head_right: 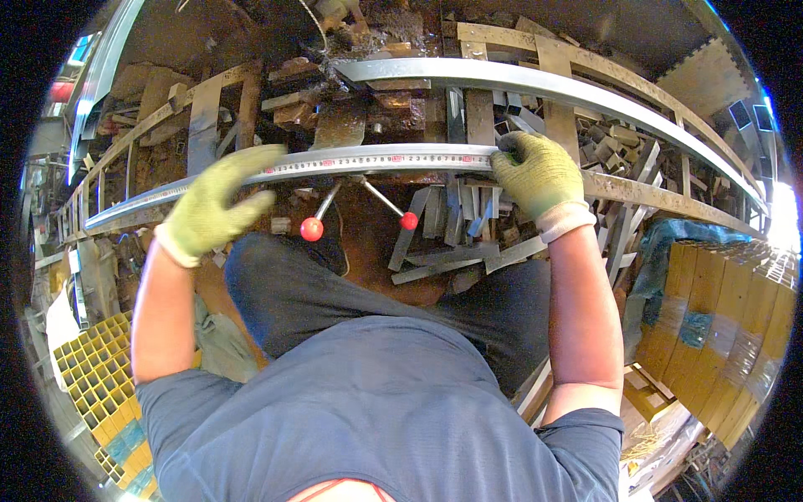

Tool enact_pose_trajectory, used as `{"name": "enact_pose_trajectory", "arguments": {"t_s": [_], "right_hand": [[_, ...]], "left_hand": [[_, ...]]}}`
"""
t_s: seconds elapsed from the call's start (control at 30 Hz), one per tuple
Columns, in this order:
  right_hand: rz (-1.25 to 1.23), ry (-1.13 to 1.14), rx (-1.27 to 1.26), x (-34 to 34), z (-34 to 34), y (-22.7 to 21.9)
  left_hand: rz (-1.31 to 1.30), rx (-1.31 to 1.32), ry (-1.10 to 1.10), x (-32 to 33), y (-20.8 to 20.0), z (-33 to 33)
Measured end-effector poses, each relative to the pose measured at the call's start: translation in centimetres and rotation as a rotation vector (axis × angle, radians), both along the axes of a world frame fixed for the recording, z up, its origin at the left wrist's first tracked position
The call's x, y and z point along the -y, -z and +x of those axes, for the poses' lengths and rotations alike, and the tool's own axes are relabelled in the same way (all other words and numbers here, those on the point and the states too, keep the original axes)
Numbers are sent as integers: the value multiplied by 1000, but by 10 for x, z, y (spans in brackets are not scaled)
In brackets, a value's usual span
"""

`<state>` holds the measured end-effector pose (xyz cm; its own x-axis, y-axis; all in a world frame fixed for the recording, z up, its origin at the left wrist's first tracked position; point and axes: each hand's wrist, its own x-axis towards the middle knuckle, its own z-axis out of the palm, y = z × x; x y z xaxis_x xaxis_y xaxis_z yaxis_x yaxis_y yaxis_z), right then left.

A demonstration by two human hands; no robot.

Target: The person positions a long metal bar on a chop saw, measures it with a tape measure, and cuts it. They repeat this process for multiple bars, stacking the cut pieces aside.

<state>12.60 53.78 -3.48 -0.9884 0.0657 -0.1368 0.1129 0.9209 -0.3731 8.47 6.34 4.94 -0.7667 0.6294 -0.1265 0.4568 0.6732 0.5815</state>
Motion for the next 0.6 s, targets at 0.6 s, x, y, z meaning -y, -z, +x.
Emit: {"name": "enact_pose_trajectory", "arguments": {"t_s": [0.6], "right_hand": [[-61,142,-189,-103,25,17]], "left_hand": [[163,-166,160,-215,130,-44]]}}
